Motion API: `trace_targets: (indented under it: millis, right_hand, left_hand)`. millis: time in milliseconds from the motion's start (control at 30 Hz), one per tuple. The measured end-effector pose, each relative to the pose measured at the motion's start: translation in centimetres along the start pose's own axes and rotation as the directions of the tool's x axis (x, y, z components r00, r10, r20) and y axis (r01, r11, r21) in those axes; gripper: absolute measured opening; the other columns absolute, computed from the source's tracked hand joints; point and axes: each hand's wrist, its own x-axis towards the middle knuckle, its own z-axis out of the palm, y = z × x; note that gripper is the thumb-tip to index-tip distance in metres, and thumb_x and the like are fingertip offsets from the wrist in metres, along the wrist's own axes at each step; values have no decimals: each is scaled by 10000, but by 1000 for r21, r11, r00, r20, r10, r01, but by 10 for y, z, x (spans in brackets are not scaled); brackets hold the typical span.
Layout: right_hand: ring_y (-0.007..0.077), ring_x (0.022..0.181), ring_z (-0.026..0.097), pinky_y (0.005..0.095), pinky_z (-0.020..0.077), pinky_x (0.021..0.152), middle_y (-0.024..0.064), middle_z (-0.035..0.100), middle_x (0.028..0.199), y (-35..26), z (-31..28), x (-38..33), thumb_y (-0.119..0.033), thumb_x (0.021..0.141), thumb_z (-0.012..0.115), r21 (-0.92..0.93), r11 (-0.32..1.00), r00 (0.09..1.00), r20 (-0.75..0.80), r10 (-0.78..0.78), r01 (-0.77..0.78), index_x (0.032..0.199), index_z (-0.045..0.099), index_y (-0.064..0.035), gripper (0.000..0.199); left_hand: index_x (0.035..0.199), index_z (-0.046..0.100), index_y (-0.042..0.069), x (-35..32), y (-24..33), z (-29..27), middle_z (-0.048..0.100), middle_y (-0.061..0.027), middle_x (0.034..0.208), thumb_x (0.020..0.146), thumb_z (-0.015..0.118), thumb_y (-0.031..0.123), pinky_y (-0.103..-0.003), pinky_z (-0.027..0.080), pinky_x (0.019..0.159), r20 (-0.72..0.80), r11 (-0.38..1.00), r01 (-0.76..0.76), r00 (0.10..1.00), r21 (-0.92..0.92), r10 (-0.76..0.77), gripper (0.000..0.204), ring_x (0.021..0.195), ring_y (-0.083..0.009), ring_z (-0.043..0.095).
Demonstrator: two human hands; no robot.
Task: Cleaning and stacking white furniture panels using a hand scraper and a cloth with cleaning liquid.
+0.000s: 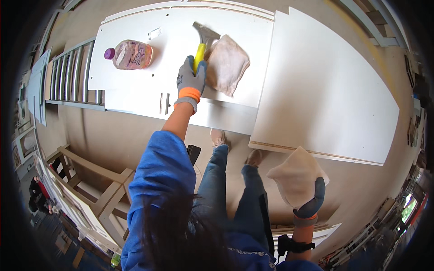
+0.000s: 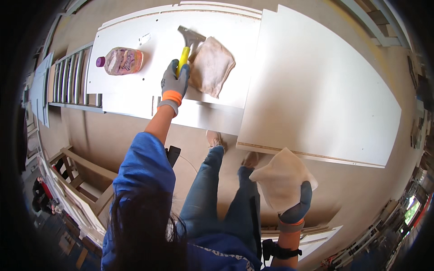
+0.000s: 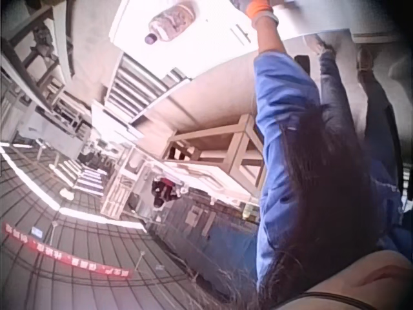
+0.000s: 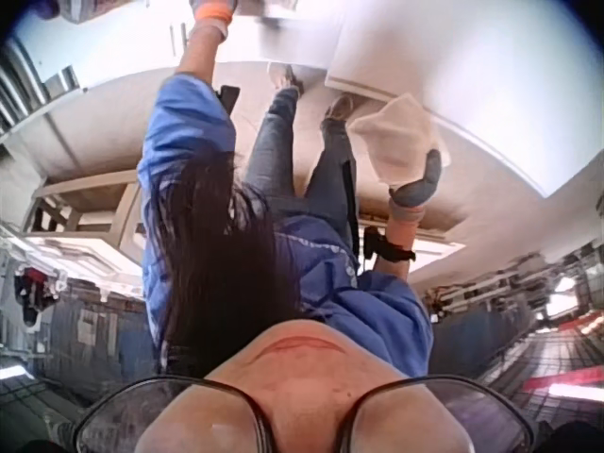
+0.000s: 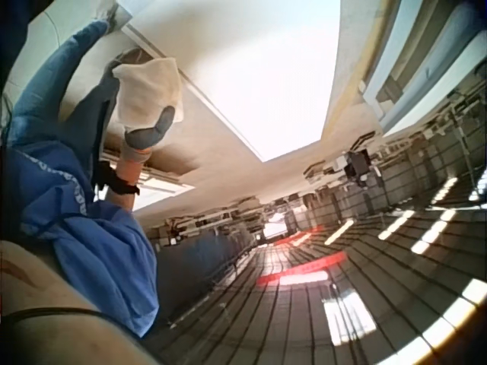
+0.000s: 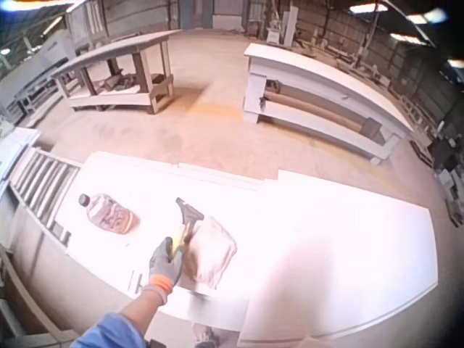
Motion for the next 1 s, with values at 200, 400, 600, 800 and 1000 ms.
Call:
trace_targets:
  millis: [200, 400, 600, 800, 1000]
  right_hand:
    - [304, 1175, 530, 432, 454, 977, 176, 515, 1312, -14, 31, 9, -379, 973, 417, 80, 997, 1000, 15, -25, 23, 1372, 385, 17, 564]
    - [335, 1171, 537, 471, 438, 1001, 196, 509, 1309, -3, 67, 47, -267, 920, 513, 336, 758, 777, 531, 338, -559, 1385, 348, 31, 577]
    - [359, 1127, 566, 488, 451, 988, 209, 556, 1251, -26, 112, 71, -198, 869, 542, 90, 857, 752, 533, 388, -507, 1332, 428, 31, 529]
    - [326, 1039, 613, 454, 550, 845, 193, 589, 1167, -30, 140, 90, -225, 857, 589, -25, 851, 743, 474, 472, -524, 1314, 424, 25, 546]
    - [328, 1145, 561, 468, 463, 979, 178, 540, 1295, -22, 154, 113, -349, 928, 490, 64, 883, 764, 533, 364, -465, 1365, 397, 18, 578]
  left_hand:
    - [1271, 506, 4, 7, -5, -19, 550, -246, 1184, 868, 605, 375, -427, 429, 953, 22, 914, -141, 989, 380, 143, 557, 1083, -387, 548]
    - [1337, 447, -31, -81, 78, -42, 516, -202, 1324, 882, 647, 375, -352, 407, 991, 392, 944, -231, 866, -236, 310, 642, 1196, -260, 514]
    - [1248, 550, -13, -106, 118, -37, 624, -50, 1136, 854, 716, 190, -259, 474, 880, 724, 719, 432, 674, -545, 144, 473, 990, -109, 575]
    - [1277, 520, -21, -93, 98, -53, 610, -69, 1157, 883, 684, 214, -269, 452, 921, 602, 755, 358, 796, -550, 60, 487, 1035, -112, 555]
    - [1397, 326, -62, -37, -27, -106, 513, -152, 1274, 805, 760, 269, -309, 395, 1014, -97, 857, 341, 909, -387, -406, 805, 1189, -221, 494]
